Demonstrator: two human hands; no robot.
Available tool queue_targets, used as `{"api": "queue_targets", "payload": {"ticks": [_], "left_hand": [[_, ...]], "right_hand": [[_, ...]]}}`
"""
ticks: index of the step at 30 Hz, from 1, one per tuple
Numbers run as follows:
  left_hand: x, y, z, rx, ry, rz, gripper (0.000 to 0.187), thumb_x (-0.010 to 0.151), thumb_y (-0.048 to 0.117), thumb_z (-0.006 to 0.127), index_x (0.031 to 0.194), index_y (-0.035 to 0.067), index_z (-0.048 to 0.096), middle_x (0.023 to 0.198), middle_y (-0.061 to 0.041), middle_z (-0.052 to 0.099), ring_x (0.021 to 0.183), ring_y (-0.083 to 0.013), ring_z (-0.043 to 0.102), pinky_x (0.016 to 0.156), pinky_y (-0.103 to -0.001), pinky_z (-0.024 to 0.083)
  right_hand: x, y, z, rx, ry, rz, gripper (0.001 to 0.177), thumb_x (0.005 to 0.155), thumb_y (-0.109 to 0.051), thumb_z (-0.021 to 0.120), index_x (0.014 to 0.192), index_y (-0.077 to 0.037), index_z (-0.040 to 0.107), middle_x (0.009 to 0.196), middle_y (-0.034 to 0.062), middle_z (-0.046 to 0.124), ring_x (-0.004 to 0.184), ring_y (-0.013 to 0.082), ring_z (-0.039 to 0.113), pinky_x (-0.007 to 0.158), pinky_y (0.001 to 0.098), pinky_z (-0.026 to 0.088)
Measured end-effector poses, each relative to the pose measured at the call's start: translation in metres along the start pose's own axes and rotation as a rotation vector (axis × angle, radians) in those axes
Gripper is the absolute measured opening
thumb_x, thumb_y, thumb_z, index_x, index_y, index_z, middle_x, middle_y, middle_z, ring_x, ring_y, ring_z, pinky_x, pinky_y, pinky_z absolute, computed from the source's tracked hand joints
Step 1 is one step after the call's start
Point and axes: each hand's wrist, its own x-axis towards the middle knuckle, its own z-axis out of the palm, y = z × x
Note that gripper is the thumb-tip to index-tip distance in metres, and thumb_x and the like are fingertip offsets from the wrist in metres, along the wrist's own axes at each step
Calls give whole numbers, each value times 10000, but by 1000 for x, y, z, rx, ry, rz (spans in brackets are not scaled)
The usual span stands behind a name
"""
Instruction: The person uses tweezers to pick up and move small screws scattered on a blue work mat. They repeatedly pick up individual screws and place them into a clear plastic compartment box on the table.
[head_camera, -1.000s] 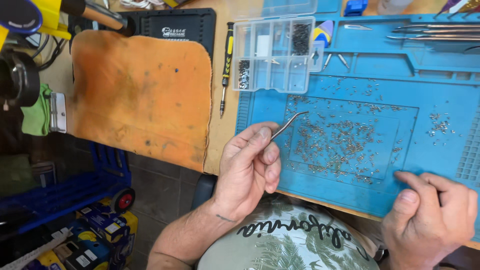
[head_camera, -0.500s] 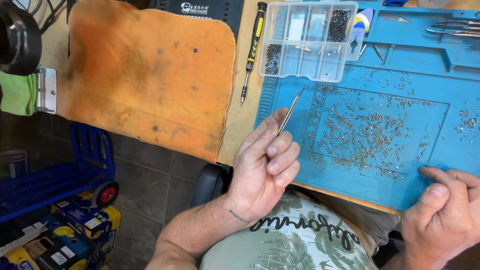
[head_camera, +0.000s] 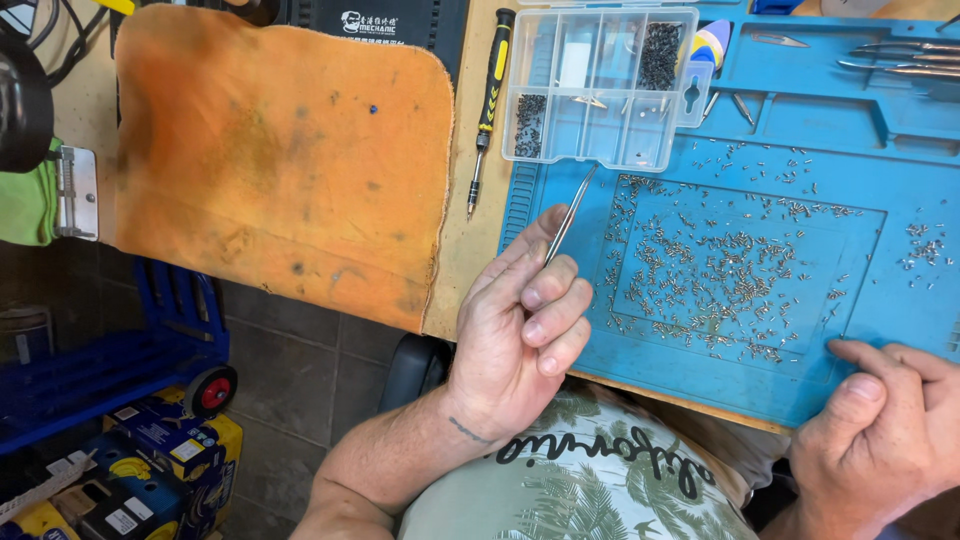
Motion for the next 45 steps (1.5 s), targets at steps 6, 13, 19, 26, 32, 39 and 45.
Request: {"api": "queue_targets", "payload": {"ticks": [6,13,19,26,32,39,45], "left_hand": [[9,5,4,70,2,87,330,1189,113,525,1514,67,548,781,36,367,559,-70,340,386,-232,323],[31,33,-13,393,204,370,367,1165,149,547,1511,25,551,769,-18,365,549,-113,369,371,-260,362],[20,28,-28,530,193,455,353,1135,173,677,1469,77,613,856,-59,447,640,-157,528,346,-253,374],[-13,14,-44,1603,8,657,294,1189,205,580,1376,0,679,838,-91,674,673,-143,618,619,-273,534],[-7,10,-46,1999,-439,921,241,1183,38,582,1334,-127,670,1144,-226,784,785,-305,681,751,-416,591],[2,10,-55,1878,-363,1010,231,1166,72,613,1257,-120,703,1091,-210,806,743,-288,728,691,-381,599],[4,16,-48,1820,-449,970,185,1147,17,622,1227,-133,695,1094,-232,804,748,-320,731,707,-405,616]], "right_hand": [[-2,3,1,7,4,21,592,1475,-158,458,1349,153,946,1279,356,725,1229,496,755,1060,577,573],[-51,45,13,92,-18,48,582,1482,-110,459,1363,231,915,1279,434,698,1238,548,728,1101,609,582],[-34,33,5,-17,-19,16,717,1436,-288,393,1267,123,956,1246,314,726,1137,499,700,979,591,498],[-20,19,1,52,8,33,696,1370,-294,389,1192,151,894,1142,299,668,1093,482,617,1022,581,469],[-27,22,3,23,0,28,740,1402,-309,378,1247,176,914,1181,326,640,1126,484,644,1013,571,490],[-5,-7,-3,-18,-142,-7,738,1351,-361,343,1397,172,851,1360,355,657,1259,537,650,1107,618,469],[12,-41,22,-53,-455,-262,709,1189,-500,295,1536,-85,753,1681,262,622,1632,544,478,1310,659,266]]}}
